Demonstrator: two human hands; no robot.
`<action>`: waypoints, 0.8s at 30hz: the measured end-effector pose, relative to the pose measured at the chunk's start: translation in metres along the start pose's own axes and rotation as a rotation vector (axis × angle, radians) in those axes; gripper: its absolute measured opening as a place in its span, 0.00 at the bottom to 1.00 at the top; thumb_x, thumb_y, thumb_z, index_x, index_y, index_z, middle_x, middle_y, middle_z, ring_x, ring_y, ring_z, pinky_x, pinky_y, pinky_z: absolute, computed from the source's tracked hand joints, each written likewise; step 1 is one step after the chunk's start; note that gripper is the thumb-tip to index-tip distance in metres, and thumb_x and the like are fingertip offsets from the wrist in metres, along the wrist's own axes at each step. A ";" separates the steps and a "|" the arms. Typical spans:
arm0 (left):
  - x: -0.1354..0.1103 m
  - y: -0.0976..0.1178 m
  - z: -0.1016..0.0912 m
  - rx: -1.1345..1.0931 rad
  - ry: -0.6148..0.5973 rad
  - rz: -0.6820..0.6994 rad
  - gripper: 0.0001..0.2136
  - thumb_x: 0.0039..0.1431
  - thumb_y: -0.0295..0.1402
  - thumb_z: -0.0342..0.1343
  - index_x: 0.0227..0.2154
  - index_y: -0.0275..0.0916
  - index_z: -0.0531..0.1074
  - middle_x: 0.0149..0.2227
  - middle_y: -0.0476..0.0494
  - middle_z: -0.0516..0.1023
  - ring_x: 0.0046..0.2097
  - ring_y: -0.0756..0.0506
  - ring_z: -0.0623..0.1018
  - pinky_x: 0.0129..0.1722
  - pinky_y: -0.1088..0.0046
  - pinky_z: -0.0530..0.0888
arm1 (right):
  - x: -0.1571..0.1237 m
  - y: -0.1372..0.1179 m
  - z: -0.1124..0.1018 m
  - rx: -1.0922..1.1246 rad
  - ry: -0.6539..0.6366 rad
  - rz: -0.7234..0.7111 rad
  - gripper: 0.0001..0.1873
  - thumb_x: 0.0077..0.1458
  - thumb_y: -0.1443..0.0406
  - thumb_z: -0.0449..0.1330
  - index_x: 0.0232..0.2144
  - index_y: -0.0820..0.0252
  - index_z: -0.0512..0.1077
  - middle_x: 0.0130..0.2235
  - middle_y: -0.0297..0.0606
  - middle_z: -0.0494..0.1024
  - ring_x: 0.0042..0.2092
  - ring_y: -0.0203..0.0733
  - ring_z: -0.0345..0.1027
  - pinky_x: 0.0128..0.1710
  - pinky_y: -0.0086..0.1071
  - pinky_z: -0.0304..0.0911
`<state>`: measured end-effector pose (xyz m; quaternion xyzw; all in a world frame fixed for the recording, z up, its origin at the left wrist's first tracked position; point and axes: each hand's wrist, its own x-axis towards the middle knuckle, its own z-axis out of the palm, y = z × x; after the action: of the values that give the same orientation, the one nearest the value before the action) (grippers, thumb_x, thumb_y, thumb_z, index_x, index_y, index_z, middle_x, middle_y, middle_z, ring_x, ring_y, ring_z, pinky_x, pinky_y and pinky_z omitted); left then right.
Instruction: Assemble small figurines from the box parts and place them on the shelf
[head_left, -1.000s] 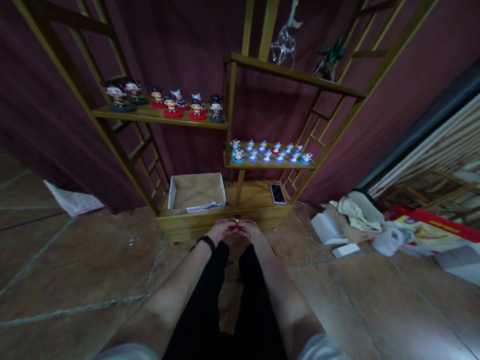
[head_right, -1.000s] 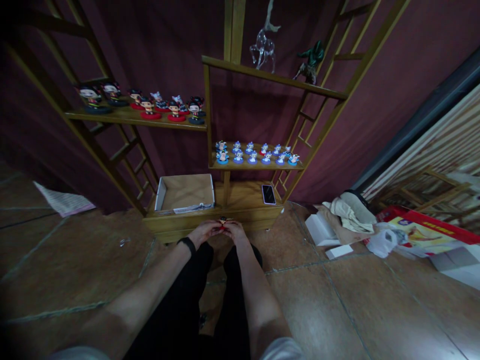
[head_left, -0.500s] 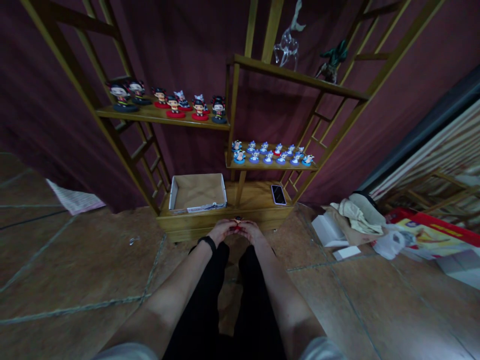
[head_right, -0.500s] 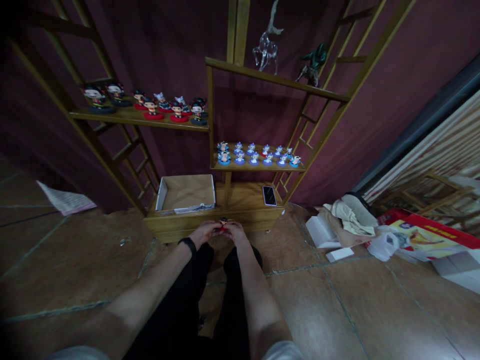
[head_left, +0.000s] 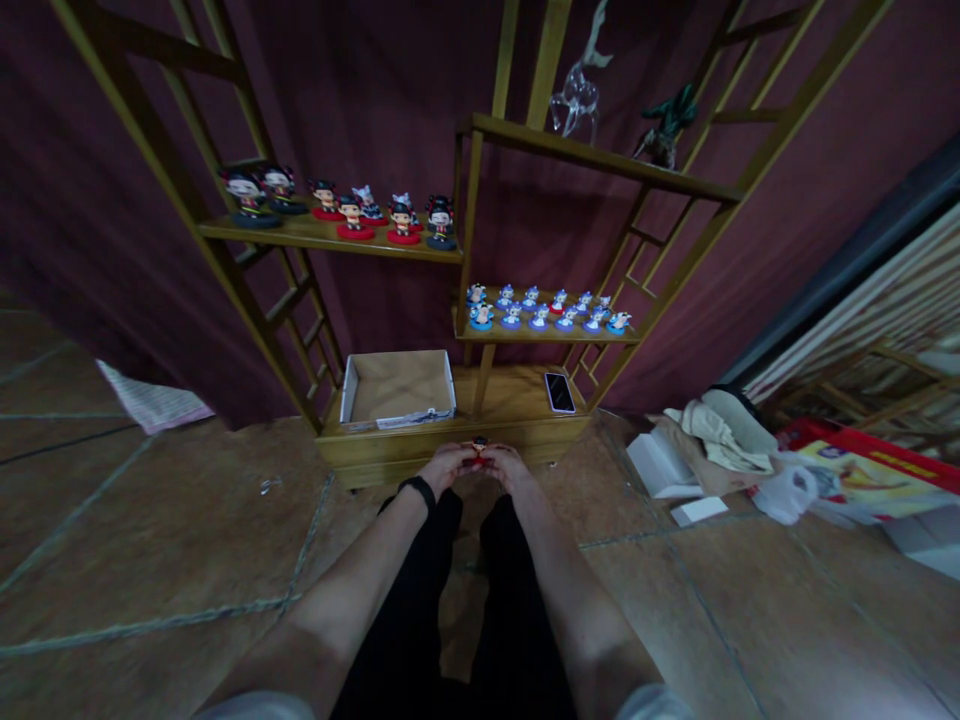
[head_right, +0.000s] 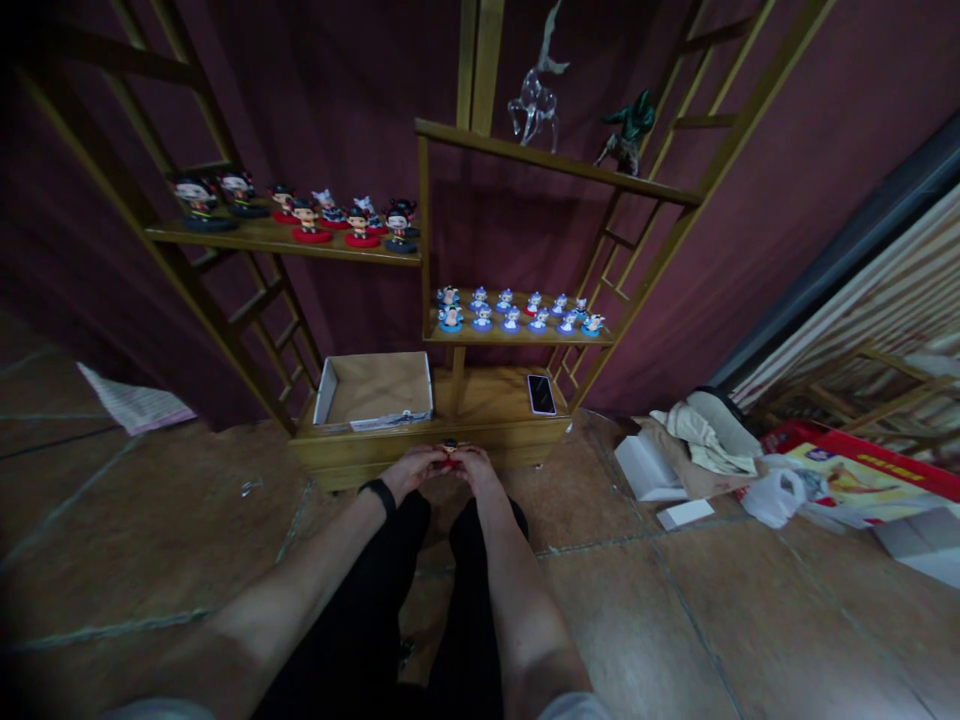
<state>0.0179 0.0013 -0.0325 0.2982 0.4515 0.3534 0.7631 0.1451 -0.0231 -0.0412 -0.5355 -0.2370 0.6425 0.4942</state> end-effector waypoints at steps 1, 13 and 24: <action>0.001 0.000 0.000 0.013 0.015 -0.003 0.07 0.42 0.17 0.59 0.26 0.32 0.75 0.23 0.44 0.77 0.26 0.50 0.76 0.29 0.77 0.74 | -0.001 0.000 0.000 -0.006 -0.002 0.002 0.06 0.34 0.72 0.61 0.21 0.60 0.69 0.19 0.31 0.75 0.21 0.36 0.69 0.30 0.32 0.67; 0.004 0.001 -0.008 -0.049 -0.036 0.010 0.07 0.41 0.19 0.62 0.27 0.30 0.74 0.27 0.41 0.78 0.28 0.50 0.77 0.32 0.77 0.75 | -0.003 -0.001 0.000 0.101 0.007 -0.059 0.09 0.36 0.71 0.63 0.26 0.59 0.69 0.24 0.31 0.77 0.25 0.35 0.71 0.32 0.31 0.67; 0.003 0.002 -0.006 0.011 -0.013 0.011 0.08 0.38 0.22 0.66 0.25 0.30 0.74 0.24 0.43 0.77 0.26 0.50 0.76 0.32 0.76 0.74 | -0.002 0.001 -0.003 0.019 0.003 -0.059 0.07 0.39 0.71 0.61 0.27 0.61 0.72 0.23 0.34 0.77 0.25 0.35 0.71 0.31 0.30 0.67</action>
<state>0.0129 0.0057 -0.0343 0.3072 0.4468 0.3532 0.7624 0.1477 -0.0256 -0.0418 -0.5245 -0.2458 0.6292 0.5183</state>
